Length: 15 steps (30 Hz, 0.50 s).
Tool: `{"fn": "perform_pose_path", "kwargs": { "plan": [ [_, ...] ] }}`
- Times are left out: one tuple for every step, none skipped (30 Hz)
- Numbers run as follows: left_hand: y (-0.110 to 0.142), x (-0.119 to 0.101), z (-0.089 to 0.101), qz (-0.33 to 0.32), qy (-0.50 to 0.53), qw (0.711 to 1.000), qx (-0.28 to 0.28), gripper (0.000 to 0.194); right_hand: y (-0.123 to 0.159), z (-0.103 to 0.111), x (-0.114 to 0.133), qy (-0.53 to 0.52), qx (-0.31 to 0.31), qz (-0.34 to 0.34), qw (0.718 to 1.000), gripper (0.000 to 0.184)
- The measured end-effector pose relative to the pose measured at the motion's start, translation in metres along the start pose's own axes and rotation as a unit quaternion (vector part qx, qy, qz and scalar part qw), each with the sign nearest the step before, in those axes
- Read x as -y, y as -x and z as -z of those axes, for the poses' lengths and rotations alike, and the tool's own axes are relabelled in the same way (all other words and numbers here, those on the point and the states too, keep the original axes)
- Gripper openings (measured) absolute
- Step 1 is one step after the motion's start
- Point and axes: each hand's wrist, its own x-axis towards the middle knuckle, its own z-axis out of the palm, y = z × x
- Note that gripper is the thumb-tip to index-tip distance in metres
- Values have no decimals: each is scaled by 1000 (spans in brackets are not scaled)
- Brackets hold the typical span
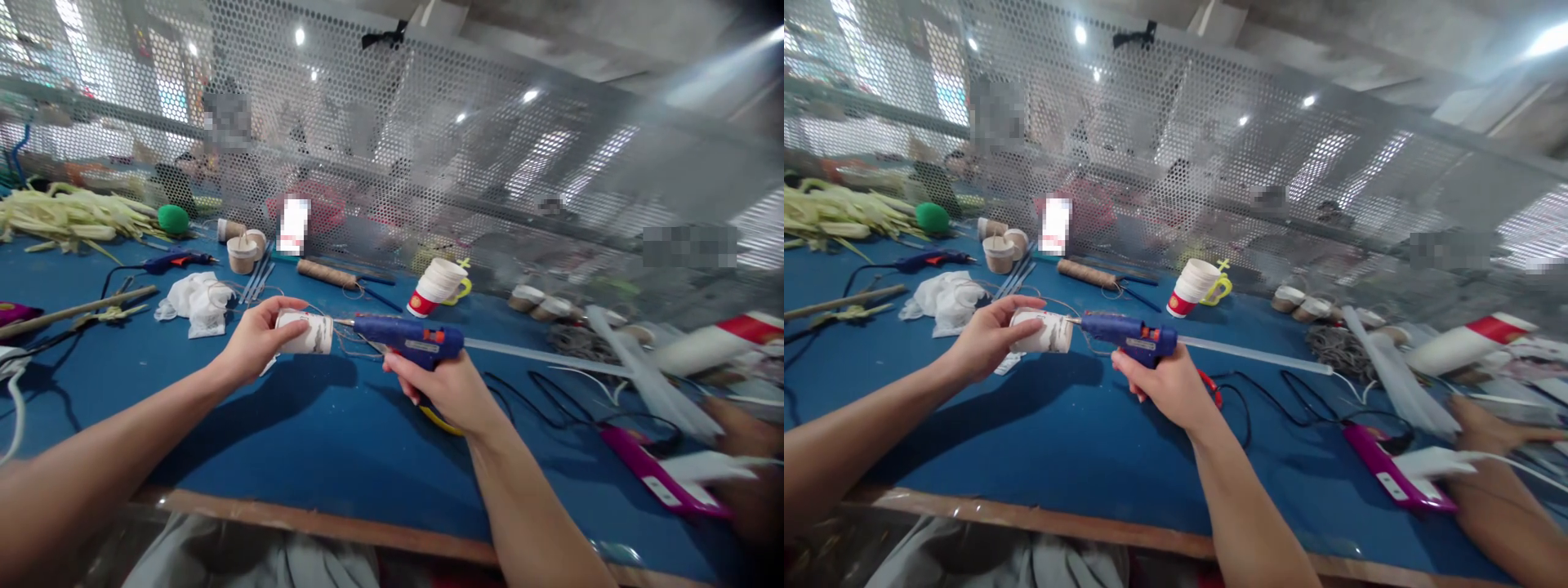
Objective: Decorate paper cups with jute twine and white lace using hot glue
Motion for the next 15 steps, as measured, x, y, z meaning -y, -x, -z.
{"fn": "perform_pose_path", "kwargs": {
  "plan": [
    [0, 0, 0, 1, 1, 1000, 0, 35, 1, -1, 1, 24, 1, 1, 1000, 24],
    [0, 0, 0, 1, 2, 1000, -3, 35, 1, -1, 2, 43, 0, 1, 999, 24],
    [0, 0, 0, 1, 2, 1000, -5, 34, 1, -1, 2, 57, -2, 1, 998, 23],
    [0, 0, 0, 0, 2, 1000, -7, 34, 1, -1, 2, 68, -6, 1, 998, 23],
    [0, 0, 0, 0, 1, 1000, -8, 34, 1, -1, 2, 79, -10, 1, 997, 24],
    [0, 0, 0, -1, 2, 1000, -9, 33, 1, -1, 1, 87, -13, 0, 996, 24],
    [0, 0, 0, -2, 2, 1000, -10, 33, 1, -1, 1, 92, -15, -1, 996, 24],
    [0, 0, 0, -3, 2, 1000, -9, 33, 1, -1, 0, 95, -16, -2, 995, 25],
    [0, 0, 1, -3, 2, 1000, -9, 34, 1, -1, 0, 98, -16, -3, 995, 25],
    [-1, 1, 1, -3, 1, 1000, -10, 34, 2, -1, -1, 101, -16, -6, 995, 25],
    [-1, 1, 1, -4, 0, 1000, -10, 34, 2, -2, -1, 104, -17, -8, 994, 25],
    [-1, 1, 1, -3, 0, 1000, -10, 34, 2, -2, -2, 108, -17, -11, 994, 25],
    [-1, 1, 1, -2, 1, 1000, -9, 34, 2, -2, -2, 111, -17, -13, 994, 25],
    [-1, 1, 1, -1, 2, 1000, -9, 34, 2, -2, -2, 114, -17, -14, 993, 25],
    [-1, 1, 1, 0, 5, 1000, -9, 34, 2, -2, -3, 117, -17, -15, 993, 25]
  ]
}}
